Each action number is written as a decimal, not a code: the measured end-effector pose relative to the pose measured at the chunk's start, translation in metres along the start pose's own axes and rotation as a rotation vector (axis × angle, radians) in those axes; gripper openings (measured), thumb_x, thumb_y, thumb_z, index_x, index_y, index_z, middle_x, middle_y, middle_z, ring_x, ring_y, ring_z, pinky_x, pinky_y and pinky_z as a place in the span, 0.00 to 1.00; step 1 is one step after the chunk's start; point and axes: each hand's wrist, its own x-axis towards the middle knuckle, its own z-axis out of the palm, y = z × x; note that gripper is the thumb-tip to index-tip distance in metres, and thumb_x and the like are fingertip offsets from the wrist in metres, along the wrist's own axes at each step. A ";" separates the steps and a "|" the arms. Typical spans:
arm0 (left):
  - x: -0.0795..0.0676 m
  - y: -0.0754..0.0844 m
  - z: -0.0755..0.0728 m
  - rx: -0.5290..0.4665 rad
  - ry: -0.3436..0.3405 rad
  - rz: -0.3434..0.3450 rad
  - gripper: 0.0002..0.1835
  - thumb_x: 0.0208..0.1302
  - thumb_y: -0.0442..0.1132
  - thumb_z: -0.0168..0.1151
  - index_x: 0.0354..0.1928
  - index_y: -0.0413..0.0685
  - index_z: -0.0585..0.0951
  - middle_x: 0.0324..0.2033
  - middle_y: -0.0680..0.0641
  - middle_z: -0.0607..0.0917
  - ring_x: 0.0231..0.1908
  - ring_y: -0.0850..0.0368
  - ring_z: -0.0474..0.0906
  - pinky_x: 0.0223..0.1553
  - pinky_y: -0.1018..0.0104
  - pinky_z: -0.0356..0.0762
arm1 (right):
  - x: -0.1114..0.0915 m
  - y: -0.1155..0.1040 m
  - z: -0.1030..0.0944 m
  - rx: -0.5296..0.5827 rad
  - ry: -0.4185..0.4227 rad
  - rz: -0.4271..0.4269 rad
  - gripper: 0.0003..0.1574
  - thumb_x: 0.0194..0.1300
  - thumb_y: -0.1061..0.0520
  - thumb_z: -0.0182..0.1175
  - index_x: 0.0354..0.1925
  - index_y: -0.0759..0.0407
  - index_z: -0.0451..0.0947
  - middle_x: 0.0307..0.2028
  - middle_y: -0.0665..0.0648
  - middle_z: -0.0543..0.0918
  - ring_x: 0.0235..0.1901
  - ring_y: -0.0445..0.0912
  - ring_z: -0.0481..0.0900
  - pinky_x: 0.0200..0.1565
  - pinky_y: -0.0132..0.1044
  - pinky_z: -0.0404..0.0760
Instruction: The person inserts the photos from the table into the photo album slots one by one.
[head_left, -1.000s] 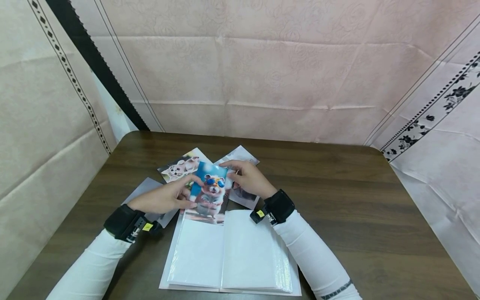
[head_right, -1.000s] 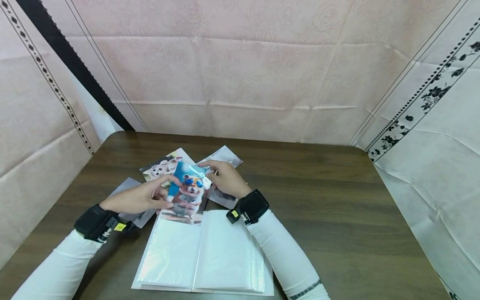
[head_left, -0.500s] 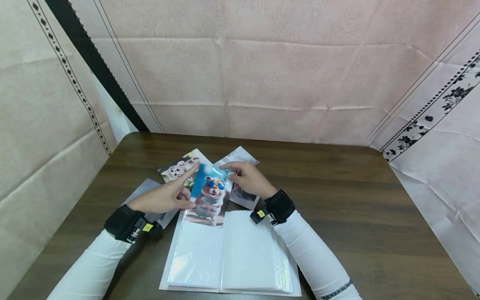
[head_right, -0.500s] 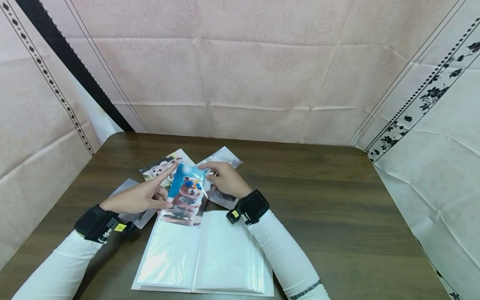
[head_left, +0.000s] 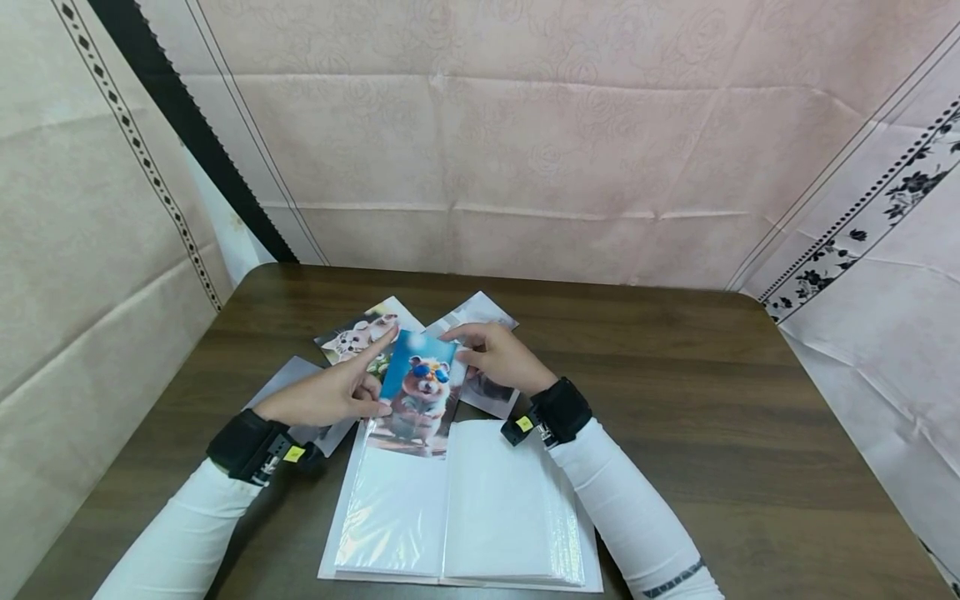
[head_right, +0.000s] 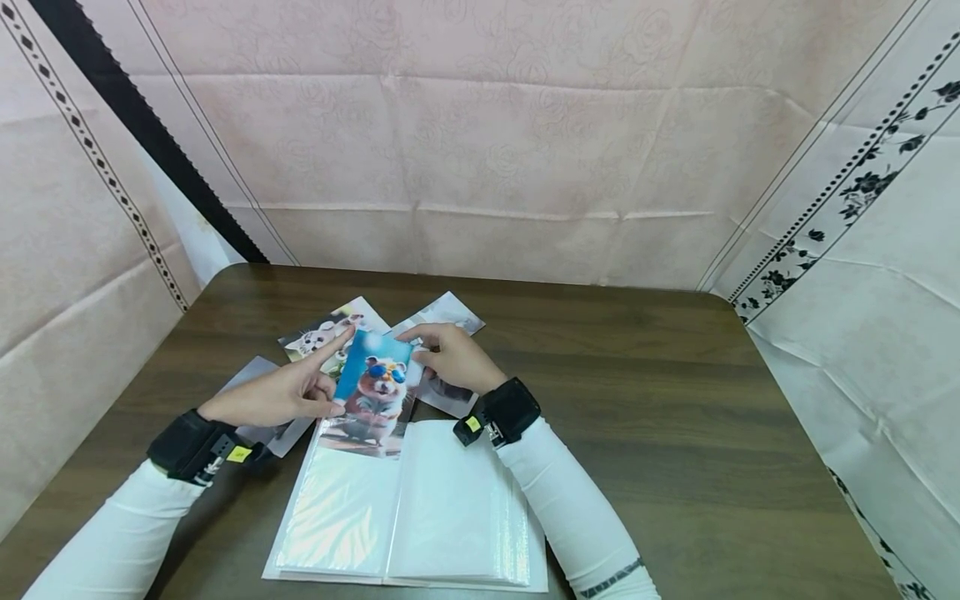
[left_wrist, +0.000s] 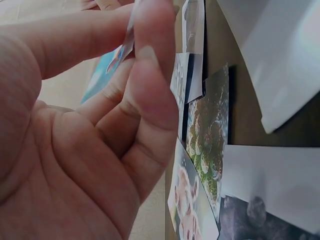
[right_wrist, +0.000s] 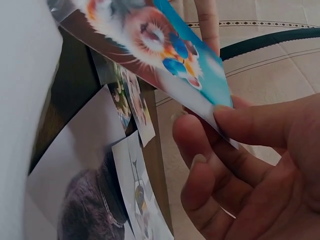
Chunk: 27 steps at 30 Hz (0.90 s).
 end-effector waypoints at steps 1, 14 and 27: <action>0.000 0.000 0.000 0.001 -0.002 0.002 0.56 0.62 0.45 0.64 0.74 0.72 0.30 0.38 0.44 0.83 0.37 0.53 0.82 0.39 0.58 0.81 | 0.000 0.000 0.000 0.007 -0.005 0.001 0.20 0.68 0.61 0.55 0.57 0.52 0.78 0.43 0.55 0.80 0.32 0.59 0.79 0.39 0.52 0.80; 0.002 -0.001 -0.002 -0.002 -0.010 0.042 0.56 0.62 0.42 0.63 0.74 0.71 0.29 0.37 0.44 0.83 0.36 0.53 0.82 0.37 0.61 0.81 | 0.001 -0.001 -0.002 -0.035 -0.062 -0.044 0.20 0.68 0.62 0.55 0.57 0.54 0.78 0.29 0.64 0.81 0.28 0.60 0.77 0.28 0.34 0.72; 0.003 0.001 0.000 -0.015 -0.019 0.038 0.52 0.62 0.40 0.63 0.74 0.76 0.37 0.32 0.46 0.84 0.32 0.51 0.80 0.34 0.62 0.78 | 0.000 -0.004 0.000 -0.044 -0.089 -0.052 0.19 0.67 0.62 0.56 0.56 0.57 0.78 0.29 0.62 0.81 0.30 0.61 0.75 0.29 0.33 0.72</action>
